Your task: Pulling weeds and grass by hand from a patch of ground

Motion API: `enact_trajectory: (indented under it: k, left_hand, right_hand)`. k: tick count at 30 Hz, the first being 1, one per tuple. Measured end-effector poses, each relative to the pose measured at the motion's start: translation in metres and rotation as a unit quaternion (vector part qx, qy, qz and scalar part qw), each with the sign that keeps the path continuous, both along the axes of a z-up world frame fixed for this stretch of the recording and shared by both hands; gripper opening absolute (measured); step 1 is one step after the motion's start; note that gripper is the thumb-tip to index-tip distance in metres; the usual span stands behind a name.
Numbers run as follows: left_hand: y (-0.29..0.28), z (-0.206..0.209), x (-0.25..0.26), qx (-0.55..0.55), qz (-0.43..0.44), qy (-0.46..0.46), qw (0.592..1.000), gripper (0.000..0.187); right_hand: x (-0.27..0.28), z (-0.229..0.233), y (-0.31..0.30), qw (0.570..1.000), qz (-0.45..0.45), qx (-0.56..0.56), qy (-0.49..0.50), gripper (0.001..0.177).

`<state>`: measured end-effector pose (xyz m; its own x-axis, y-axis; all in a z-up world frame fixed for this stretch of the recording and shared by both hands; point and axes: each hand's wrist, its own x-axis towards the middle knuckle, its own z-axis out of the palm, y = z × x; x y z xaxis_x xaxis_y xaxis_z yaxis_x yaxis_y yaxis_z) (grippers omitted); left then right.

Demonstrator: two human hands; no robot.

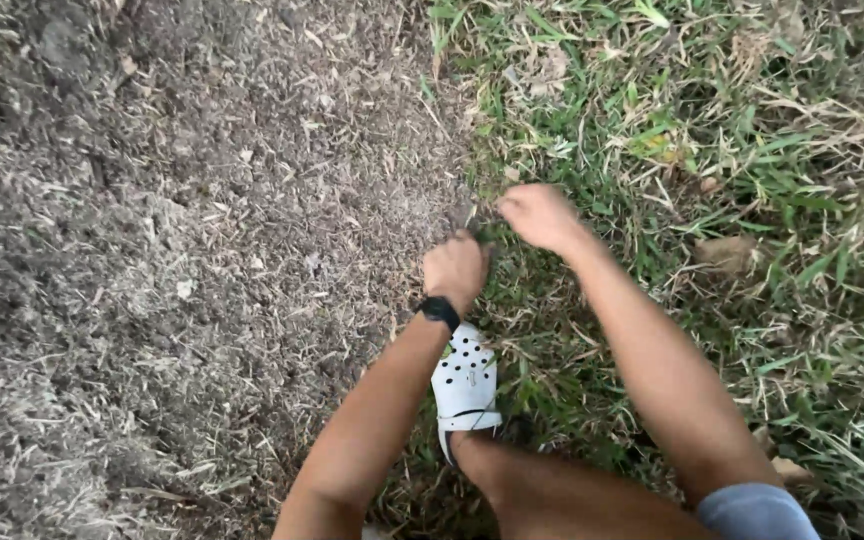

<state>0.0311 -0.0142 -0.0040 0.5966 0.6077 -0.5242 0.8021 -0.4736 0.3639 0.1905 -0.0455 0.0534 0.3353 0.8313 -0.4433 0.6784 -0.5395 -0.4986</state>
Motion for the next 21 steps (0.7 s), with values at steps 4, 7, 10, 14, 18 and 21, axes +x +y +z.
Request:
enact_trajectory:
  k: [4, 7, 10, 14, 18, 21]
  left_hand:
    - [-0.006, -0.017, -0.008, -0.009, -0.039, -0.027, 0.999, 0.038]
    - [-0.027, 0.004, -0.016, 0.019, -0.058, -0.073, 0.995, 0.033]
    - [-0.090, -0.001, -0.009, 0.049, -0.304, -0.238, 0.921, 0.029]
    - [-0.147, 0.026, 0.055, -0.062, -0.212, -0.174, 0.960, 0.024]
    - [-0.153, 0.052, 0.018, -0.140, -0.220, -0.142, 0.955, 0.025]
    - [-0.124, 0.076, -0.035, -0.163, -0.280, -0.141, 0.936, 0.036]
  right_hand:
    - [0.036, 0.062, -0.034, 0.990, -0.112, 0.074, -0.038, 0.021]
    - [0.070, 0.067, -0.060, 0.948, -0.132, 0.164, -0.238, 0.023]
    - [0.023, 0.110, -0.037, 0.943, -0.124, 0.165, -0.260, 0.028]
    - [-0.025, 0.079, -0.002, 0.982, 0.084, 0.125, -0.115, 0.023]
    - [-0.071, 0.005, -0.002, 0.921, 0.283, -0.010, -0.266, 0.026]
    - [-0.076, -0.053, -0.017, 0.877, 0.248, -0.011, -0.412, 0.034]
